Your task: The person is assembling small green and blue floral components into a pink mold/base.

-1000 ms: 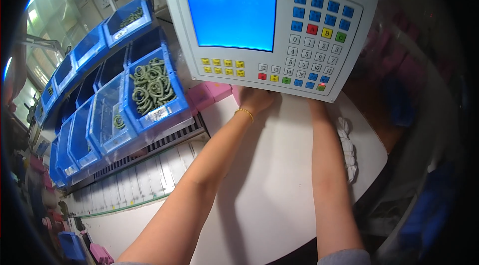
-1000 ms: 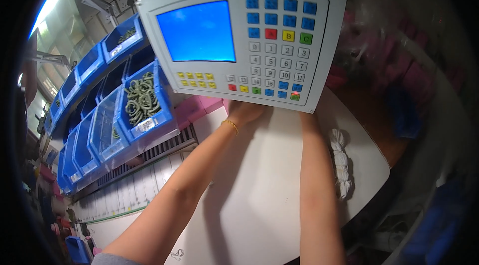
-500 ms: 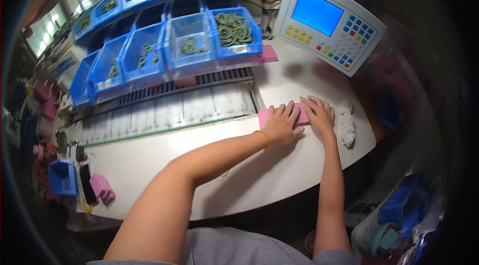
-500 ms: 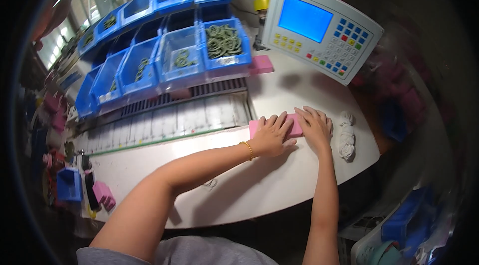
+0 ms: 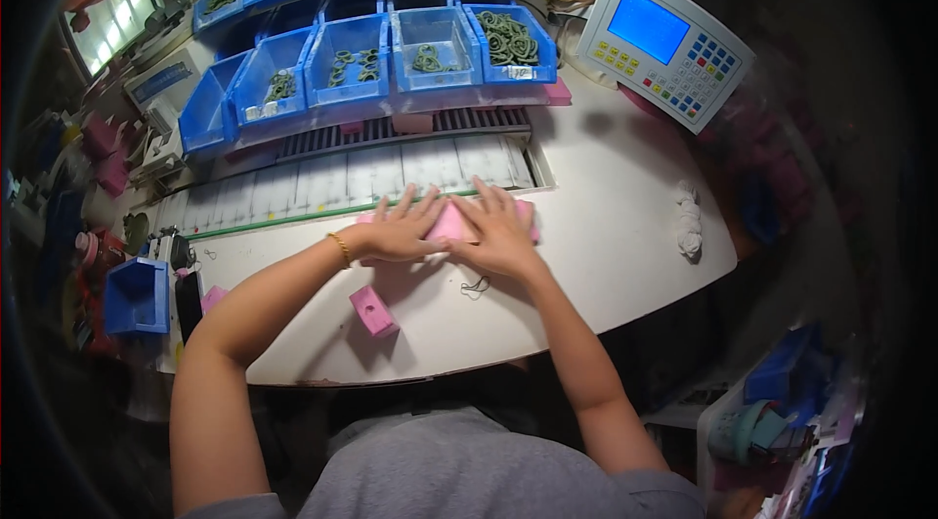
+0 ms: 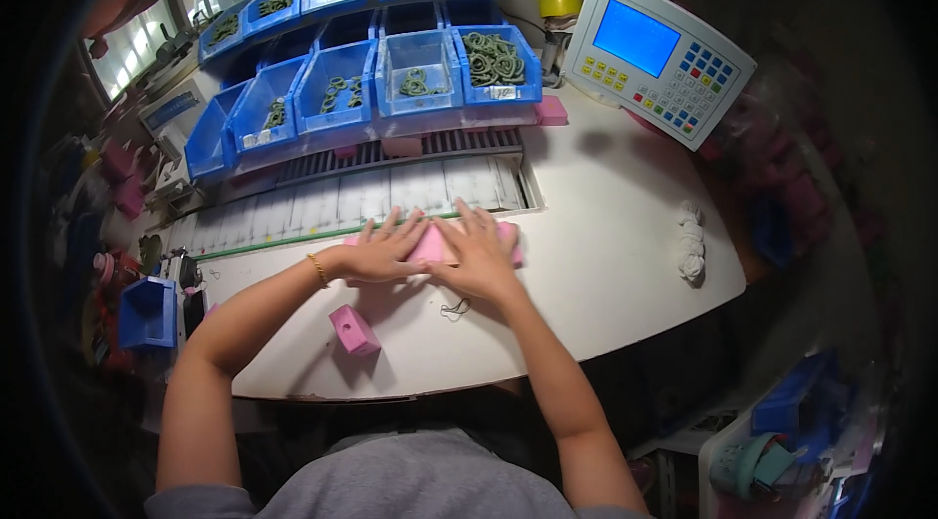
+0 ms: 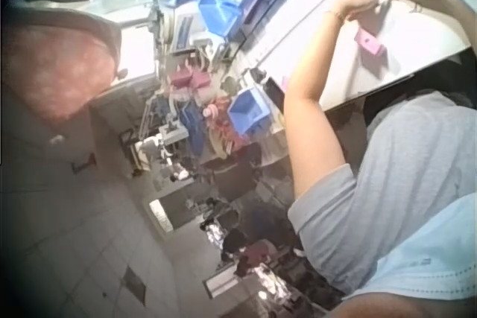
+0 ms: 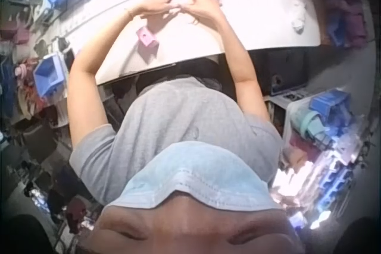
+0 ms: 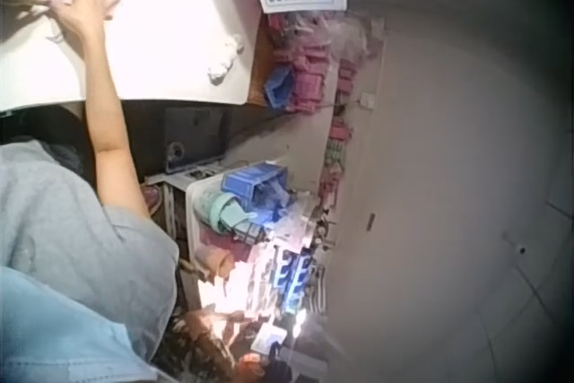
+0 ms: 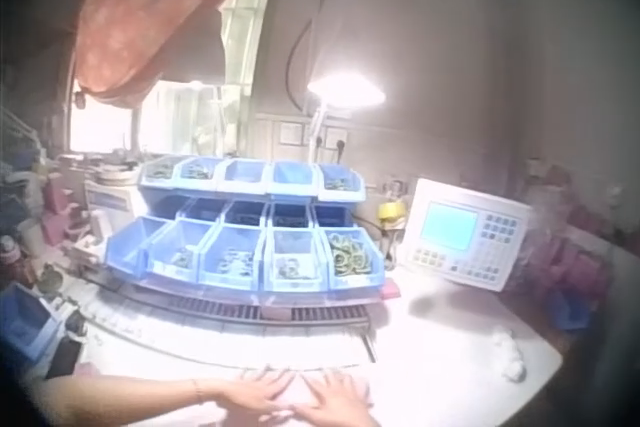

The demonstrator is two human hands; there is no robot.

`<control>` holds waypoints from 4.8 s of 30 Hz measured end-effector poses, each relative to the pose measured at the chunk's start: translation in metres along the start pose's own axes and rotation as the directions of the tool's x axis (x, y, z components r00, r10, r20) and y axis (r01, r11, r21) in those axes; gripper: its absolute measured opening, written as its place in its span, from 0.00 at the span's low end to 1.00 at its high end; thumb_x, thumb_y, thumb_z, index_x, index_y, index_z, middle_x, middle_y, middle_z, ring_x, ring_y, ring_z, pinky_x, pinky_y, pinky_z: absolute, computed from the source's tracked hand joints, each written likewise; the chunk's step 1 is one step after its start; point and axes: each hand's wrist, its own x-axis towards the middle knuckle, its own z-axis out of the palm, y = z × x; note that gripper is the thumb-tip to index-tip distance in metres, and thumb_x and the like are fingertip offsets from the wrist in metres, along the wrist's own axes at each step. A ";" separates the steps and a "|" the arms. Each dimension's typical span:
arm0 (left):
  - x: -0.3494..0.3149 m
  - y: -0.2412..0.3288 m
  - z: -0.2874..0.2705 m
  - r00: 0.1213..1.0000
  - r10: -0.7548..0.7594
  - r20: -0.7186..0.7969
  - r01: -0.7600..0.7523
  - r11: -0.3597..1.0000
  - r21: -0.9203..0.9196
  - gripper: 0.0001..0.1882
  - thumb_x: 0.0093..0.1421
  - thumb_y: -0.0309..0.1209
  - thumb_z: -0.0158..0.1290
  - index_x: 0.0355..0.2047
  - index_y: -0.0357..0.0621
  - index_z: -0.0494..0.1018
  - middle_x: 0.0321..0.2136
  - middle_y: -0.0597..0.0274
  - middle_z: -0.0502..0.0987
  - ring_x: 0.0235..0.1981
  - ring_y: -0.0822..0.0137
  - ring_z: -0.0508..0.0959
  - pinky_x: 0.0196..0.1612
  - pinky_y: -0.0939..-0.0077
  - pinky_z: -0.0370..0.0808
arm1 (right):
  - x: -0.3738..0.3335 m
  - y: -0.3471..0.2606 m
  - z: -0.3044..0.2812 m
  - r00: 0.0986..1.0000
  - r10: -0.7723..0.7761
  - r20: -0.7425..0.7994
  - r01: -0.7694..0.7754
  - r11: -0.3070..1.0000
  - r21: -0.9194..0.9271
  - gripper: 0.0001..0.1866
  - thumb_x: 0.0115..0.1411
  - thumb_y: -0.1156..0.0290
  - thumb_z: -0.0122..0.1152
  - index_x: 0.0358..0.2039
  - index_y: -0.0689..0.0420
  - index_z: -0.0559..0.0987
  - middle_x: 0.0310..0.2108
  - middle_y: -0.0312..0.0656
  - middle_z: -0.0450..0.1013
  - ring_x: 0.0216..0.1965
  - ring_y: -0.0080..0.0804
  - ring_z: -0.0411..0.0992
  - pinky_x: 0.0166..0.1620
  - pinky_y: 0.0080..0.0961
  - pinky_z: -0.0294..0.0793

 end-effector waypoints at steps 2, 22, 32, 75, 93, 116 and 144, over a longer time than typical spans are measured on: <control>-0.026 -0.025 -0.004 0.998 -0.057 -0.009 0.057 0.998 -0.001 0.56 0.63 0.74 0.35 0.77 0.51 0.33 0.77 0.53 0.29 0.77 0.47 0.26 0.73 0.37 0.29 | 0.014 -0.030 0.018 0.999 -0.045 -0.010 0.045 0.999 0.006 0.45 0.50 0.33 0.63 0.68 0.34 0.69 0.75 0.47 0.49 0.74 0.55 0.46 0.63 0.80 0.40; -0.172 0.030 0.102 0.601 -0.361 -0.713 -0.302 0.724 -0.621 0.50 0.49 0.34 0.73 0.69 0.40 0.58 0.62 0.50 0.68 0.61 0.57 0.70 0.62 0.60 0.68 | -0.136 0.091 -0.080 0.854 0.252 -0.455 -0.227 0.968 0.109 0.25 0.62 0.66 0.65 0.60 0.54 0.76 0.65 0.54 0.67 0.68 0.53 0.61 0.70 0.52 0.55; -0.132 0.047 0.135 0.473 -0.376 -0.797 -0.157 0.854 -0.496 0.38 0.45 0.36 0.76 0.55 0.42 0.70 0.44 0.56 0.74 0.46 0.59 0.76 0.51 0.64 0.75 | -0.106 -0.088 -0.025 0.951 -0.168 -0.260 0.241 0.928 0.283 0.25 0.64 0.65 0.65 0.60 0.57 0.76 0.59 0.55 0.72 0.64 0.52 0.67 0.64 0.46 0.65; -0.150 0.067 0.142 0.503 -0.306 -0.809 -0.281 0.827 -0.488 0.28 0.45 0.25 0.69 0.47 0.40 0.72 0.39 0.50 0.77 0.39 0.48 0.81 0.42 0.60 0.79 | -0.138 -0.167 0.015 0.901 -0.253 -0.352 0.343 0.913 0.221 0.35 0.53 0.78 0.61 0.62 0.76 0.67 0.41 0.55 0.73 0.38 0.48 0.73 0.43 0.36 0.78; -0.150 0.065 0.140 0.522 -0.257 -0.813 -0.279 0.850 -0.448 0.29 0.43 0.29 0.72 0.46 0.40 0.72 0.38 0.51 0.77 0.40 0.50 0.81 0.52 0.58 0.78 | -0.140 -0.157 0.000 0.964 -0.134 -0.228 0.236 0.825 0.513 0.27 0.68 0.70 0.58 0.64 0.71 0.68 0.43 0.55 0.74 0.42 0.49 0.73 0.49 0.40 0.73; -0.151 0.067 0.142 0.567 -0.358 -0.742 -0.308 0.743 -0.594 0.34 0.45 0.26 0.74 0.51 0.39 0.70 0.44 0.56 0.74 0.42 0.60 0.81 0.49 0.68 0.80 | -0.147 -0.161 0.012 0.953 0.088 -0.289 0.110 0.789 0.605 0.26 0.70 0.69 0.58 0.65 0.67 0.69 0.31 0.48 0.72 0.30 0.34 0.71 0.37 0.29 0.73; -0.180 0.060 0.119 0.654 -0.388 -0.649 -0.200 0.739 -0.643 0.18 0.67 0.26 0.56 0.54 0.34 0.70 0.39 0.51 0.81 0.41 0.68 0.81 0.46 0.72 0.77 | -0.112 -0.154 -0.036 0.979 -0.197 0.057 0.195 0.980 0.036 0.12 0.48 0.76 0.65 0.35 0.60 0.76 0.37 0.44 0.70 0.43 0.38 0.71 0.40 0.29 0.76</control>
